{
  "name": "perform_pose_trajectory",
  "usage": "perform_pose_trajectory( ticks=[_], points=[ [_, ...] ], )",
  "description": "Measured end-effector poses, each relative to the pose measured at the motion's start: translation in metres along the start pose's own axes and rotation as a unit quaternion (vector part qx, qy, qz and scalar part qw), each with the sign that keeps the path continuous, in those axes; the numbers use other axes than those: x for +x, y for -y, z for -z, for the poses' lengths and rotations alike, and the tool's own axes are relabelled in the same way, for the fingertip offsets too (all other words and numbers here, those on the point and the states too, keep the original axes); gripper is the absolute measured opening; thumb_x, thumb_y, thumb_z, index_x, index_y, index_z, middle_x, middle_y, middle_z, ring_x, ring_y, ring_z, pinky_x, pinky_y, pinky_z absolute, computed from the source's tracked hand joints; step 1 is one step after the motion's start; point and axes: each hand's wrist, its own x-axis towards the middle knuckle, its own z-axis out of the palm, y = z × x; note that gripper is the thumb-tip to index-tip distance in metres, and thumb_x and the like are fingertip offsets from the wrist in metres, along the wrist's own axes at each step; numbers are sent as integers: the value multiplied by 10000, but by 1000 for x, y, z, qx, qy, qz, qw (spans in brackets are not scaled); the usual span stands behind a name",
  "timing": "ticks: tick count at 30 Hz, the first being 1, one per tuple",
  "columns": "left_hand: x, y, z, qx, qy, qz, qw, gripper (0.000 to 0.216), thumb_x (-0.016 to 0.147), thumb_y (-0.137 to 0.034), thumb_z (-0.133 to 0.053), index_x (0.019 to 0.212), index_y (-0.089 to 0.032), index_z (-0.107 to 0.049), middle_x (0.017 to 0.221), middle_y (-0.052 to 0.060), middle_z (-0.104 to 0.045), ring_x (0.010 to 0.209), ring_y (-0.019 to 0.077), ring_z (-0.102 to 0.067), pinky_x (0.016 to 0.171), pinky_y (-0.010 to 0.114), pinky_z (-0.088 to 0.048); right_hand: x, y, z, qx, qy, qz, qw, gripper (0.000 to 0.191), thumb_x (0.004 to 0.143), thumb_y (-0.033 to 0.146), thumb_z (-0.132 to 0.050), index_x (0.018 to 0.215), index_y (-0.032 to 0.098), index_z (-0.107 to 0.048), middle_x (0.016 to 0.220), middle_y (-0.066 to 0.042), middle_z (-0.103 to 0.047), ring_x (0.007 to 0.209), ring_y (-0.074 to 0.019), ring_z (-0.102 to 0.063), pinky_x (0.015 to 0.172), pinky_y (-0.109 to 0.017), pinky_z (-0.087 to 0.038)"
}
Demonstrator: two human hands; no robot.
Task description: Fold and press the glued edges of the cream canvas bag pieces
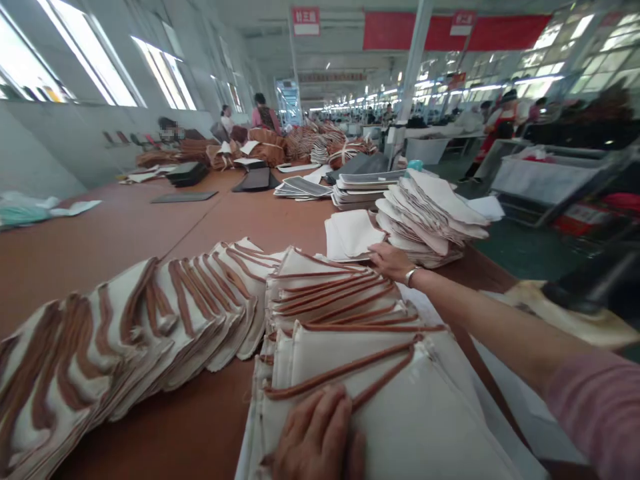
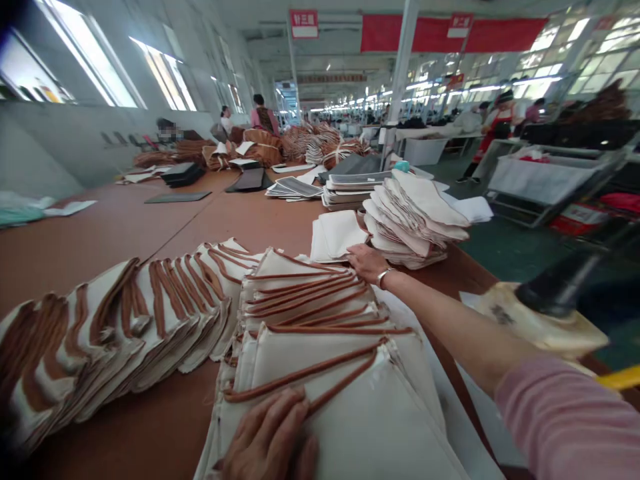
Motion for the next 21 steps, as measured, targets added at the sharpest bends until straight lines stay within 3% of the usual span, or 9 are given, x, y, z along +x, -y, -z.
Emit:
perform_pose_trajectory(
  ticks=[4,7,10,13,16,18,21],
  points=[
    [3,-6,3,-38,14,2,999,258,872,-246,-625,1122,-188,-653,1128,80,-721,1054,247,-638,947,359,-462,-102,6,57,51,-29,-59,997,468,1062,347,-204,1135,160,-626,1112,-111,-680,932,-197,-655,743,-294,-516],
    [8,-14,9,-52,25,8,998,179,893,-227,-602,1063,-201,-652,1100,66,-713,1056,238,-620,948,356,-438,-197,23,76,84,-15,-62,994,432,1023,448,-326,895,173,-634,759,-33,-677,669,-167,-628,600,-265,-462],
    [12,-27,16,-64,55,44,995,93,911,-205,-570,938,-210,-660,1061,58,-707,1047,244,-601,972,383,-394,-267,42,72,105,-6,-48,993,324,941,473,-508,812,187,-588,670,4,-626,602,-157,-588,558,-254,-412],
    [18,-46,28,-74,89,86,990,146,921,-171,-525,868,-202,-657,1029,78,-702,1043,264,-590,1014,442,-340,-298,57,67,110,-21,-36,993,229,866,397,-616,791,192,-545,636,18,-581,579,-162,-552,550,-264,-360],
    [29,-66,44,-86,107,120,983,150,914,-150,-498,879,-177,-641,1014,114,-683,1027,277,-593,990,465,-348,-308,71,70,110,-56,-12,992,136,853,294,-595,801,194,-521,701,-8,-585,638,-182,-543,600,-288,-344],
    [41,-79,51,-120,132,146,973,97,897,-191,-535,937,-170,-620,920,88,-681,901,243,-623,871,395,-426,-314,82,74,116,-78,20,990,85,870,260,-557,830,194,-521,777,-34,-598,705,-197,-547,651,-304,-355],
    [67,-91,49,-196,177,173,949,256,888,-352,-586,1071,-174,-586,773,7,-671,689,171,-619,652,273,-446,-326,99,79,139,-92,77,983,76,898,243,-523,837,198,-525,832,-53,-597,767,-207,-547,706,-315,-363]
  ],
)
